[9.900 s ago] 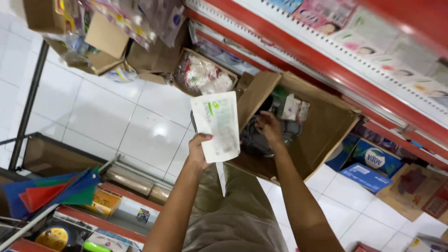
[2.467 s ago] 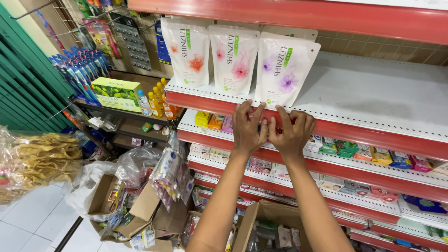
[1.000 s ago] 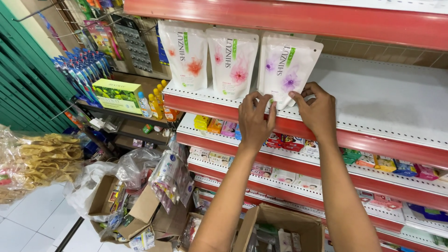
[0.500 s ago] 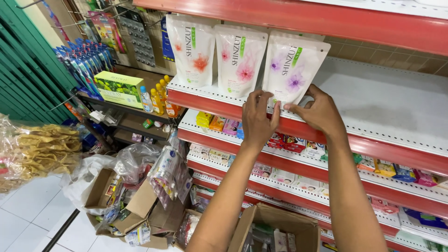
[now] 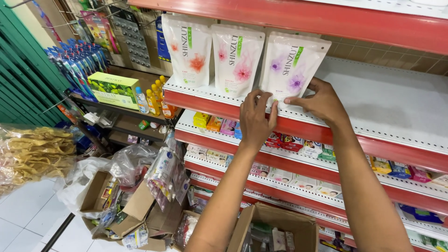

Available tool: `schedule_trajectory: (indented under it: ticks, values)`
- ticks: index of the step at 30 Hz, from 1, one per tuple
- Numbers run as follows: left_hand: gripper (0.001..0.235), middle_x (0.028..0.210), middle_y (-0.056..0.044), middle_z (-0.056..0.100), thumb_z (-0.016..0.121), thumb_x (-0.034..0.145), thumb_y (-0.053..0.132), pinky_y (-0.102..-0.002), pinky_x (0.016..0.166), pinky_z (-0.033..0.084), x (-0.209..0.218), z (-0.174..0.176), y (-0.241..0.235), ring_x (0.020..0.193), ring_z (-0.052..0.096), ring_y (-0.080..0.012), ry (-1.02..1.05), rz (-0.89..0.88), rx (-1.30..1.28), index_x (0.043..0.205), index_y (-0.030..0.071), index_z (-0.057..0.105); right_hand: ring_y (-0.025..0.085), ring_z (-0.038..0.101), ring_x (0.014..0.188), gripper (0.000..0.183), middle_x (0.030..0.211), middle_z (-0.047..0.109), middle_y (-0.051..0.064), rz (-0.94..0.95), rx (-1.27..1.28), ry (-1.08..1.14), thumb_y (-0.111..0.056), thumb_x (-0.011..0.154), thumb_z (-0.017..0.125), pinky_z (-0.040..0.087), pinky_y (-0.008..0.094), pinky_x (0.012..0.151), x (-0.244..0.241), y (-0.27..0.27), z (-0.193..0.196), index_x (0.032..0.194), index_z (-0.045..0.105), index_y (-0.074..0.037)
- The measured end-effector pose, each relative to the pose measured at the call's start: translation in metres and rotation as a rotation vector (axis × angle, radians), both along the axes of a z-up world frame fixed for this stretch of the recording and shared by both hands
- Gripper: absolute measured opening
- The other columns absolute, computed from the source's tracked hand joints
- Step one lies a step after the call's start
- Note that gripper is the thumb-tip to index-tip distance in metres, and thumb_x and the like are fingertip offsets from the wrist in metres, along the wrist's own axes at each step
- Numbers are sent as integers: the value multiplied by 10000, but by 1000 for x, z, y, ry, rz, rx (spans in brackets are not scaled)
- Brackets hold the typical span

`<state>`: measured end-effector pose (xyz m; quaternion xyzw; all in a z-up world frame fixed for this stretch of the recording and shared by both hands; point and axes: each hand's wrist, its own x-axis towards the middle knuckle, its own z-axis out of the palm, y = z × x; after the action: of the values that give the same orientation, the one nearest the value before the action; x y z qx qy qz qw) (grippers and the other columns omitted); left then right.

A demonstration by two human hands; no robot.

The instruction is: Organizing and scanning body wash pouches on a store shelf.

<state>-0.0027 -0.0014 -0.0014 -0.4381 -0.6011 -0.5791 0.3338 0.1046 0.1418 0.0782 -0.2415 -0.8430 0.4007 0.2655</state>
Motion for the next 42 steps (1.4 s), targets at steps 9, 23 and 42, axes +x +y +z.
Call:
schedule_trajectory:
  ticks: [9, 23, 42]
  values:
    - [186, 1141, -109, 615, 685, 974, 126, -425, 860, 523, -6, -1, 0, 978, 646, -279, -51, -55, 28, 1148, 60, 666, 157, 740, 883, 428, 993, 788, 86, -25, 83, 13, -246, 756, 898, 579, 303, 779, -4, 3, -7, 1089, 756, -17]
    - [195, 897, -206, 742, 696, 867, 8, -405, 715, 587, -38, 48, -5, 777, 744, -342, -235, -141, -150, 1053, -33, 741, 120, 668, 823, 194, 893, 753, 78, 78, 144, 88, -127, 868, 810, 540, 288, 756, 16, 28, -27, 983, 746, 15]
    - [143, 1022, -167, 700, 704, 949, 40, -396, 710, 578, -27, 43, -19, 834, 727, -333, -113, -61, 31, 1080, -17, 704, 129, 687, 860, 336, 1000, 727, 62, 57, 226, 191, -192, 881, 814, 536, 308, 762, 28, 19, -5, 1119, 690, 11]
